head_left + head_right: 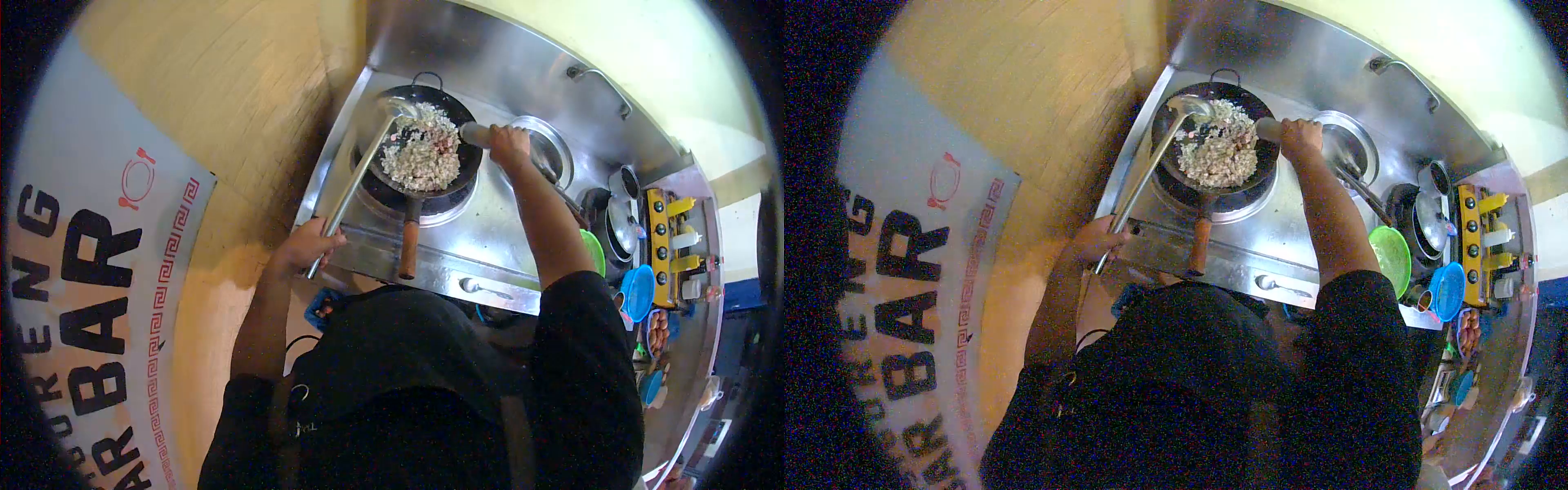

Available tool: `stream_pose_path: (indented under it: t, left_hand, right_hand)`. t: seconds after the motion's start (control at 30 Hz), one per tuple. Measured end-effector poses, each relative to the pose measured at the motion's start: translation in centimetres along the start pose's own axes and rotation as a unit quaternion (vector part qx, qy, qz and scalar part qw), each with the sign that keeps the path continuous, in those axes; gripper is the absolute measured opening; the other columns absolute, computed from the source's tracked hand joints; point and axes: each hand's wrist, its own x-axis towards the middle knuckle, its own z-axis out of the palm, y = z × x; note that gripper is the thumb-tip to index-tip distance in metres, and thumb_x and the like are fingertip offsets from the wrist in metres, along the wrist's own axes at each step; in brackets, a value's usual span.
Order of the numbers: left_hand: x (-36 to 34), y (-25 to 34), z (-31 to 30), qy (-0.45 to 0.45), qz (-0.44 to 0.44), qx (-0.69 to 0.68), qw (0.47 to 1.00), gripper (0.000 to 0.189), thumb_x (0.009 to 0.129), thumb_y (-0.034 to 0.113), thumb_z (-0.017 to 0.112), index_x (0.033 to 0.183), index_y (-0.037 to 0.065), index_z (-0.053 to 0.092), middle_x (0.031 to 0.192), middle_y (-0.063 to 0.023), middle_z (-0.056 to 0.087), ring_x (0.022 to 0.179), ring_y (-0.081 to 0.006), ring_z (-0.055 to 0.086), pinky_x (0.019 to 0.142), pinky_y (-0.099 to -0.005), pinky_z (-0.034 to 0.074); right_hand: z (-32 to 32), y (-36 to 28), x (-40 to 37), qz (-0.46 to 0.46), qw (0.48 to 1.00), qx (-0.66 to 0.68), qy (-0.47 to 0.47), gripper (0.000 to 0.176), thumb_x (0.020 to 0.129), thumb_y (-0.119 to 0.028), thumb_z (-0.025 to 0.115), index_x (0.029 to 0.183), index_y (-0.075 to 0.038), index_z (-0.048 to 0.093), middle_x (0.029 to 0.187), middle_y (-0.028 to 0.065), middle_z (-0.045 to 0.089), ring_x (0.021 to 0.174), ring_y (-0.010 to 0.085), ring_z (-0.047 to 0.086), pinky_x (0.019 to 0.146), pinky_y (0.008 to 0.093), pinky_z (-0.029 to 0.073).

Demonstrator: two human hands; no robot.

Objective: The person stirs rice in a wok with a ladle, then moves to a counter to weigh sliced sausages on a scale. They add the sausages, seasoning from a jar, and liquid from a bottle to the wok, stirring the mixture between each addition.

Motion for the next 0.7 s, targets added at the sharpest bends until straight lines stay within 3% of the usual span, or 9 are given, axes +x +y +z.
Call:
stream_pose_path:
  t: [0.07, 0.13, 0.27, 0.33, 0.37, 0.47, 0.63, 0.7]
  left_hand:
    - [0.4, -0.8, 0.0, -0.014, 0.016, -0.014, 1.0, 0.024, 0.084, 0.024, 0.063, 0.09, 0.007, 0.048, 0.06, 0.0007, 0.047, 0.045, -0.0083, 0.046, 0.041, -0.0247, 0.04]
    - [0.8, -1.7, 0.0, -0.024, 0.031, -0.029, 0.999, 0.023, 0.084, 0.024, 0.063, 0.089, 0.007, 0.048, 0.059, 0.0008, 0.046, 0.045, -0.0083, 0.046, 0.04, -0.0245, 0.04]
    - [1.3, -2.4, 0.0, -0.014, 0.034, -0.05, 0.998, 0.023, 0.083, 0.023, 0.063, 0.087, 0.007, 0.048, 0.059, 0.0008, 0.046, 0.044, -0.0081, 0.046, 0.04, -0.0242, 0.039]
    - [1.1, -2.5, 0.1, -0.009, 0.035, -0.056, 0.998, 0.023, 0.083, 0.023, 0.063, 0.087, 0.007, 0.048, 0.06, 0.0009, 0.046, 0.044, -0.0081, 0.045, 0.04, -0.0242, 0.039]
    - [1.0, -2.3, 0.0, -0.01, 0.032, -0.043, 0.999, 0.023, 0.083, 0.024, 0.063, 0.087, 0.007, 0.048, 0.06, 0.001, 0.046, 0.044, -0.0081, 0.045, 0.04, -0.0241, 0.039]
    - [1.3, -2.5, -0.1, -0.018, 0.012, -0.022, 1.0, 0.024, 0.083, 0.025, 0.064, 0.09, 0.008, 0.049, 0.062, 0.001, 0.047, 0.047, -0.0086, 0.047, 0.042, -0.0238, 0.04]
    - [1.5, -3.1, 1.4, -0.008, 0.024, -0.037, 0.999, 0.024, 0.083, 0.023, 0.065, 0.089, 0.008, 0.048, 0.06, 0.0012, 0.045, 0.044, -0.0082, 0.045, 0.04, -0.0237, 0.039]
    - [2.2, -4.1, 2.1, -0.027, -0.005, -0.058, 0.998, 0.024, 0.082, 0.022, 0.065, 0.09, 0.008, 0.048, 0.061, 0.0007, 0.045, 0.044, -0.0083, 0.045, 0.041, -0.0239, 0.04]
  right_hand:
    - [0.5, 0.6, 0.5, 0.007, 0.999, -0.016, 0.04, 0.027, 0.075, -0.018, 0.059, 0.102, -0.014, 0.06, 0.095, 0.0124, 0.065, 0.09, 0.0281, 0.064, 0.078, 0.0411, 0.048]
    - [-1.0, 0.6, 0.4, -0.013, 0.997, 0.006, -0.073, 0.031, 0.074, -0.017, 0.059, 0.105, -0.015, 0.059, 0.095, 0.0122, 0.065, 0.089, 0.028, 0.064, 0.079, 0.0407, 0.047]
    - [-2.8, -1.3, -2.5, -0.041, 0.992, 0.026, -0.113, 0.032, 0.073, -0.015, 0.06, 0.105, -0.016, 0.059, 0.094, 0.012, 0.065, 0.089, 0.0277, 0.064, 0.079, 0.041, 0.047]
    - [-2.2, -2.2, -4.1, -0.12, 0.992, 0.025, -0.029, 0.033, 0.07, -0.015, 0.061, 0.103, -0.016, 0.06, 0.093, 0.0122, 0.066, 0.088, 0.0273, 0.064, 0.078, 0.0415, 0.048]
    - [-1.9, -2.6, -4.3, -0.138, 0.989, 0.036, -0.048, 0.034, 0.069, -0.016, 0.062, 0.103, -0.016, 0.059, 0.093, 0.0118, 0.066, 0.089, 0.0267, 0.064, 0.076, 0.0409, 0.048]
    - [-1.4, -3.2, -4.9, -0.154, 0.984, 0.016, -0.085, 0.035, 0.069, -0.016, 0.063, 0.104, -0.017, 0.058, 0.092, 0.0109, 0.066, 0.088, 0.0265, 0.064, 0.076, 0.0403, 0.047]
    - [-0.5, -3.4, -5.1, -0.152, 0.988, 0.01, 0.037, 0.025, 0.076, -0.021, 0.061, 0.1, -0.015, 0.06, 0.088, 0.0101, 0.067, 0.084, 0.0282, 0.065, 0.075, 0.0415, 0.048]
    - [-0.4, -3.9, -4.8, -0.16, 0.984, 0.028, -0.075, 0.024, 0.077, -0.022, 0.06, 0.099, -0.014, 0.061, 0.089, 0.0102, 0.066, 0.086, 0.0287, 0.064, 0.077, 0.0424, 0.047]
